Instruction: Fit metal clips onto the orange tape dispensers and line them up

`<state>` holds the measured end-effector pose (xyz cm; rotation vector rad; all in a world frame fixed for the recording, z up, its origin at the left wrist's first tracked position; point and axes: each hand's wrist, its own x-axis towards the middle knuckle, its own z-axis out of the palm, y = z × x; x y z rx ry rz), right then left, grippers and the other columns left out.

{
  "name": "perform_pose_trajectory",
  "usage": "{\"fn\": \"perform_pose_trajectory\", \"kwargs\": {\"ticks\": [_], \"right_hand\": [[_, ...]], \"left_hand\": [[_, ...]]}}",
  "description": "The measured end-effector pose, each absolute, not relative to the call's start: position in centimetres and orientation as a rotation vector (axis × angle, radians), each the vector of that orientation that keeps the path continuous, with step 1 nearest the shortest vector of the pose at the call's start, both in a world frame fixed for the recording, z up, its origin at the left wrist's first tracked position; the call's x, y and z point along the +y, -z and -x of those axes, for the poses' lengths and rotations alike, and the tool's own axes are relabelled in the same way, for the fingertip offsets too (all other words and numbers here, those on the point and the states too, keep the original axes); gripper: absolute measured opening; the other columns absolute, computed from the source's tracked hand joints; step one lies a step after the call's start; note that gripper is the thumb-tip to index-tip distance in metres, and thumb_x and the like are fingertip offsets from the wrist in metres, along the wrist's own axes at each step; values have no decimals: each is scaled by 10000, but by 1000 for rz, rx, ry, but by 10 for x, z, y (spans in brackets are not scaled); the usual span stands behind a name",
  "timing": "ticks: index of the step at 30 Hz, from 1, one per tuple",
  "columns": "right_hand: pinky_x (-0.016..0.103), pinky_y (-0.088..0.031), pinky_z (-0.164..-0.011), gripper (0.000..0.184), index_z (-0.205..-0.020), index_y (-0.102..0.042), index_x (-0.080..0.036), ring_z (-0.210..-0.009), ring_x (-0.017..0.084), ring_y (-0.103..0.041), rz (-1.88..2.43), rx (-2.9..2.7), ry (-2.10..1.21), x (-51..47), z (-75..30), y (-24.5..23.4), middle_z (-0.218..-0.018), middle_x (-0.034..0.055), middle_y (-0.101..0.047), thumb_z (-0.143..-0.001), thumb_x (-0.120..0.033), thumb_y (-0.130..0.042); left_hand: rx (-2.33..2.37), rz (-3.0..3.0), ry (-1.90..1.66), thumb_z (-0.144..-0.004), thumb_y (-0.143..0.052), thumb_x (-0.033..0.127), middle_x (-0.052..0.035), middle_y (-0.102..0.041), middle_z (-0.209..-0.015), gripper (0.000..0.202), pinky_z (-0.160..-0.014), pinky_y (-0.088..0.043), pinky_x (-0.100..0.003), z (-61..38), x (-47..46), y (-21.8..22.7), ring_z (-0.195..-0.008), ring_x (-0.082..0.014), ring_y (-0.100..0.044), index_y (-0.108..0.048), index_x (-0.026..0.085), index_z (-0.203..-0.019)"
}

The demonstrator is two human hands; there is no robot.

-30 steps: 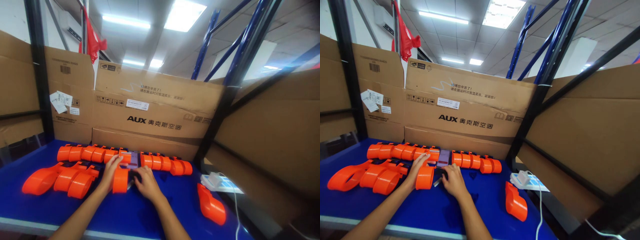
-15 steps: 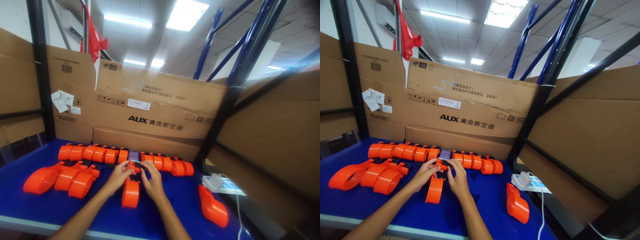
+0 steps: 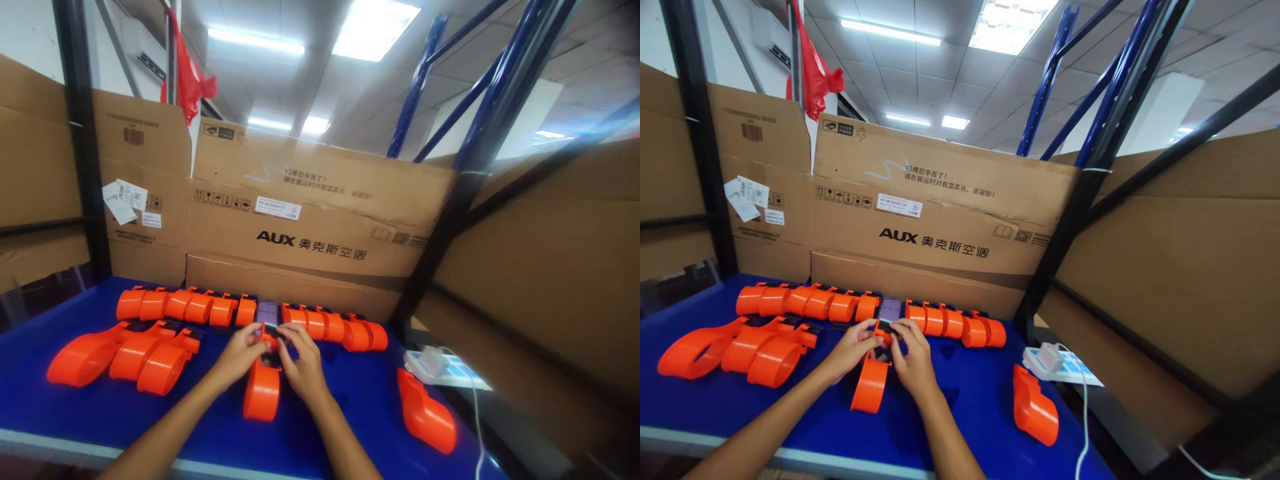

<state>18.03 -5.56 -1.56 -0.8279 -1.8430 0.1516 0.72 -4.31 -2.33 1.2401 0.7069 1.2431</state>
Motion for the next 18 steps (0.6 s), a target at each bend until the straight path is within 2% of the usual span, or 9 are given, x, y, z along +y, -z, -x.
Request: {"fn": "perform_pose_trajectory", "kwargs": {"ticks": [7,12,14,16,18], "right_hand": [[346,-566,-842,244,-1137,-688,-241,-984,213,-660,805,-1870,-165,-56,-180,15,-1126,102,-663,-936,-191,-561],[325,-560,-817,273,-1171,-670,-242,-934,193,-659,754,-1907,-225,-63,-180,10,-1154,99,-648,-933,-178,-552],[338,-546,-858,290,-1192,-658,-241,-977,203,-651,737,-1901,-245,-63,-181,8,-1162,99,-649,-937,-177,-534],[348,-535,-880,295,-1197,-648,-227,-981,208,-652,768,-1859,-261,-61,-185,7,-1110,96,-668,-946,-184,-497],[319,-540,-825,300,-1163,-651,-205,-881,190,-666,964,-1782,-242,-56,-194,6,-993,78,-692,-953,-189,-436]], "left_hand": [[697,-1213,-1210,-717,-769,278,-53,-763,-857,428,-628,-512,-251,-6,-42,27,-720,-188,-696,-637,167,-1109],[706,-1251,-1209,-714,-765,267,-38,-742,-826,376,-561,-466,-222,-7,-41,29,-651,-154,-658,-641,160,-1053],[709,-1281,-1199,-724,-756,274,-34,-730,-784,350,-555,-455,-217,-6,-40,30,-637,-148,-647,-641,153,-1032],[722,-1296,-1172,-738,-744,293,-34,-721,-736,350,-542,-445,-215,-5,-39,30,-622,-150,-641,-638,146,-1038],[749,-1291,-1154,-745,-740,315,-40,-724,-727,385,-524,-435,-220,-3,-37,31,-601,-153,-635,-629,143,-1071]]}}
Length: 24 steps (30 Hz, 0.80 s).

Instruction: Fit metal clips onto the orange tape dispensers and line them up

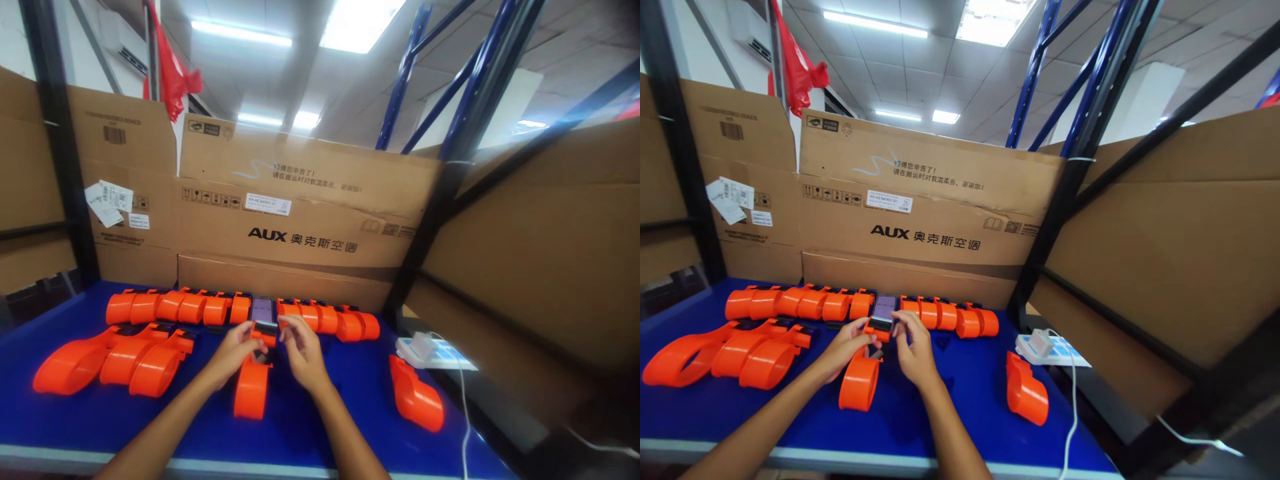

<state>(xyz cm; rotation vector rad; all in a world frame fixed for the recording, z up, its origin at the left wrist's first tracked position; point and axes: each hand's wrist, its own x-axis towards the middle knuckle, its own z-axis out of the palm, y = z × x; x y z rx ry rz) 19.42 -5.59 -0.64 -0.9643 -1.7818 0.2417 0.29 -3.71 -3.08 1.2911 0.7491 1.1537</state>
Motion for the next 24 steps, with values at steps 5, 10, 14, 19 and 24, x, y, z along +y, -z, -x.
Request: {"fn": "perform_pose_trajectory", "kwargs": {"ticks": [5,10,14,19,24], "right_hand": [[284,-505,-727,293,-855,-688,-179,-808,215,-674,1616,-1593,-102,-45,-240,4,-822,85,-713,-908,-203,-401],[346,-480,-697,184,-822,-696,-181,-833,309,-697,2059,-1466,-99,-45,-275,8,-808,156,-713,-837,-292,-551],[363,-485,-714,187,-884,-693,-180,-910,335,-700,2232,-1498,-165,-44,-282,13,-921,184,-723,-820,-336,-613],[342,-486,-735,197,-948,-678,-232,-954,300,-702,2298,-1565,-233,-43,-283,15,-977,121,-734,-834,-385,-629],[333,-483,-733,260,-1024,-642,-244,-964,286,-702,2300,-1595,-245,-41,-284,19,-1006,98,-735,-822,-409,-647]], "left_hand": [[809,-1222,-1188,-737,-750,349,-54,-744,-769,430,-543,-452,-246,1,-34,33,-556,-148,-621,-606,153,-1093],[819,-1224,-1201,-730,-759,349,-58,-747,-767,437,-545,-445,-242,4,-32,34,-608,-166,-643,-606,158,-1092],[820,-1215,-1204,-748,-744,334,-50,-738,-767,438,-528,-432,-236,5,-31,35,-575,-150,-611,-597,160,-1121],[832,-1239,-1206,-773,-715,323,-61,-736,-765,406,-530,-426,-227,5,-32,35,-570,-141,-595,-611,147,-1124],[820,-1267,-1216,-780,-704,326,-53,-738,-761,386,-535,-432,-221,4,-33,32,-601,-150,-617,-614,152,-1113]]}}
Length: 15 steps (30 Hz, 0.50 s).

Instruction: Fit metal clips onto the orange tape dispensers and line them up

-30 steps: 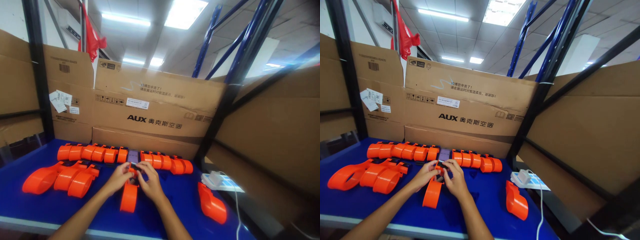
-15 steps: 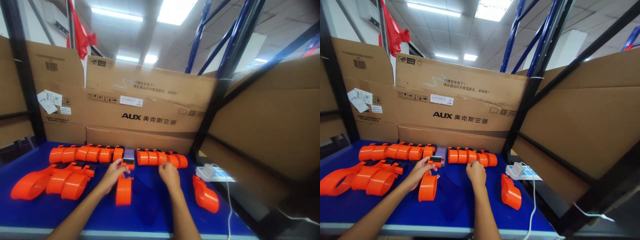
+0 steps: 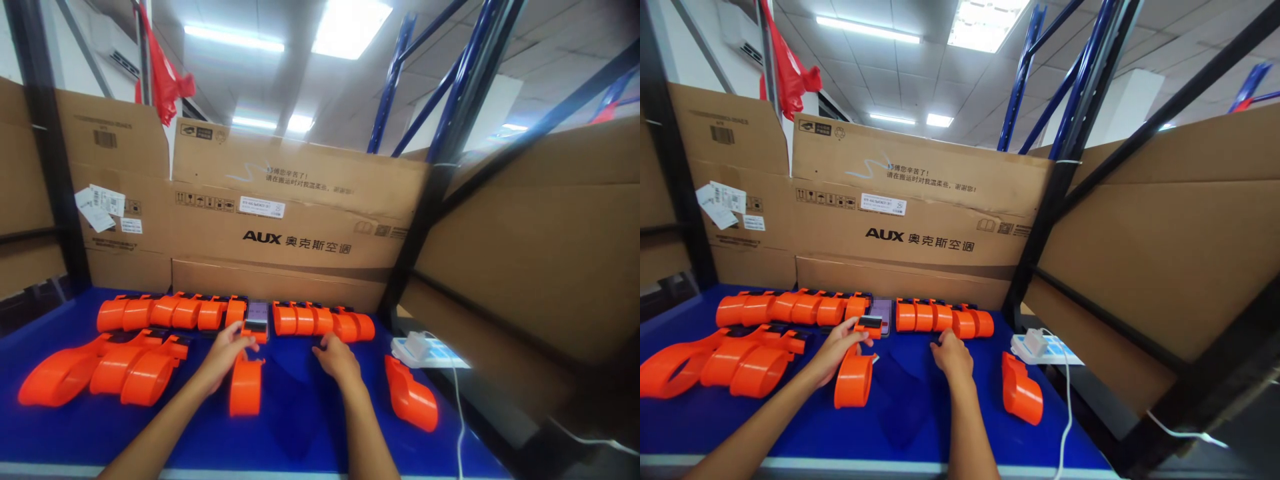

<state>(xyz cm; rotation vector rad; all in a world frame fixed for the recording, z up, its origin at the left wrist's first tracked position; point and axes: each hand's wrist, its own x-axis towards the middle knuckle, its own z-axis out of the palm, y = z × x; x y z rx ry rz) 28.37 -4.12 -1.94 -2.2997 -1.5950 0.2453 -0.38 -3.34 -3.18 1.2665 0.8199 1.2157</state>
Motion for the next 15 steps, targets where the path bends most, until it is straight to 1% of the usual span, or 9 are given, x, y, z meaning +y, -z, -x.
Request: {"fn": "perform_pose_trajectory", "kwargs": {"ticks": [5,7,9,12,15], "right_hand": [[320,-477,-723,349,-1059,-627,-223,-970,287,-701,2240,-1611,-235,-40,-287,22,-1039,111,-730,-784,-430,-685],[318,-472,-715,348,-1033,-640,-222,-965,289,-700,2206,-1616,-232,-40,-287,23,-1031,115,-729,-763,-433,-703],[305,-460,-673,288,-933,-661,-223,-890,279,-708,2168,-1629,-246,-40,-287,23,-940,99,-736,-744,-433,-718],[265,-419,-591,190,-755,-644,-216,-696,220,-680,2072,-1678,-294,-41,-286,23,-721,35,-701,-723,-380,-735],[233,-388,-550,152,-712,-622,-205,-603,167,-613,1901,-1763,-351,-43,-280,19,-622,-16,-641,-692,-282,-751]], "left_hand": [[812,-1233,-1207,-758,-730,330,-57,-740,-769,387,-508,-417,-214,4,-33,30,-575,-141,-612,-607,151,-1078],[801,-1226,-1205,-763,-727,337,-57,-739,-764,378,-496,-414,-214,3,-32,30,-535,-128,-594,-600,148,-1064],[791,-1207,-1200,-769,-723,346,-49,-734,-754,382,-474,-404,-213,3,-31,32,-483,-112,-561,-585,151,-1068],[778,-1180,-1195,-774,-725,353,-36,-727,-755,394,-468,-408,-211,3,-30,34,-456,-97,-537,-569,161,-1082],[775,-1197,-1207,-788,-720,368,-34,-721,-765,384,-477,-420,-210,2,-29,35,-473,-97,-547,-573,162,-1076]]}}
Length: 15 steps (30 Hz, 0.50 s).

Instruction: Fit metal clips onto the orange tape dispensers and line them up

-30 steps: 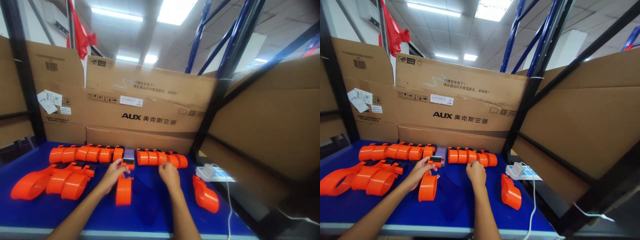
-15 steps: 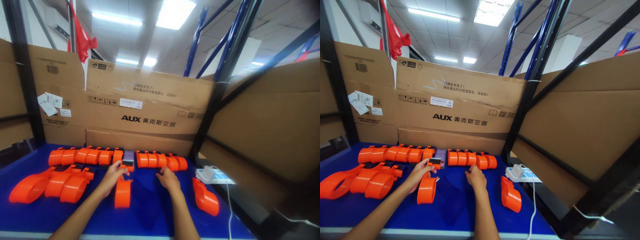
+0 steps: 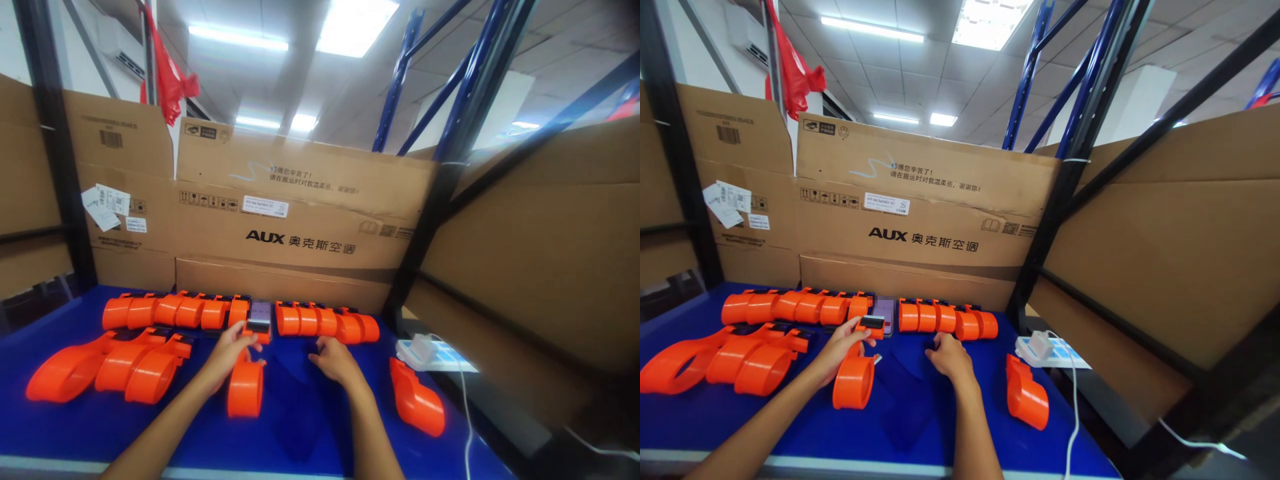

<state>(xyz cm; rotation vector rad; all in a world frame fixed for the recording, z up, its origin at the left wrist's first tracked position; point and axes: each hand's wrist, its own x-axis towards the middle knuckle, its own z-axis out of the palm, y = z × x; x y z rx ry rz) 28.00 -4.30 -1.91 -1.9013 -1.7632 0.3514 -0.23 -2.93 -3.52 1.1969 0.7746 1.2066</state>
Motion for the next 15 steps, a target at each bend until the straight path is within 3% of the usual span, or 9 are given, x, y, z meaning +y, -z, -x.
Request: {"fn": "perform_pose_trajectory", "kwargs": {"ticks": [3,8,12,15], "right_hand": [[214,-412,-550,161,-773,-633,-197,-615,145,-599,1688,-1866,-433,-48,-268,12,-656,-27,-640,-717,-291,-751],[231,-462,-494,296,-978,-602,-194,-507,131,-586,1127,-1749,-751,-55,-236,5,-724,1,-683,-875,-471,-628],[239,-479,-500,294,-910,-680,-178,-528,145,-585,1022,-1669,-622,-55,-216,8,-671,11,-668,-877,-468,-648],[269,-524,-579,296,-1038,-746,-193,-608,169,-625,1000,-1753,-501,-55,-210,10,-735,23,-704,-911,-428,-618]], "left_hand": [[771,-1233,-1217,-802,-712,391,-29,-711,-754,382,-477,-420,-205,2,-29,35,-485,-97,-552,-581,160,-1076],[757,-1271,-1219,-777,-735,439,-26,-694,-721,414,-469,-422,-199,-1,-32,32,-490,-100,-553,-597,150,-1039],[742,-1262,-1214,-753,-754,467,-19,-686,-694,454,-465,-424,-206,-3,-36,29,-486,-109,-559,-598,153,-1042],[728,-1248,-1218,-751,-757,469,-14,-687,-689,469,-474,-434,-214,-3,-36,29,-482,-114,-570,-594,159,-1063]]}}
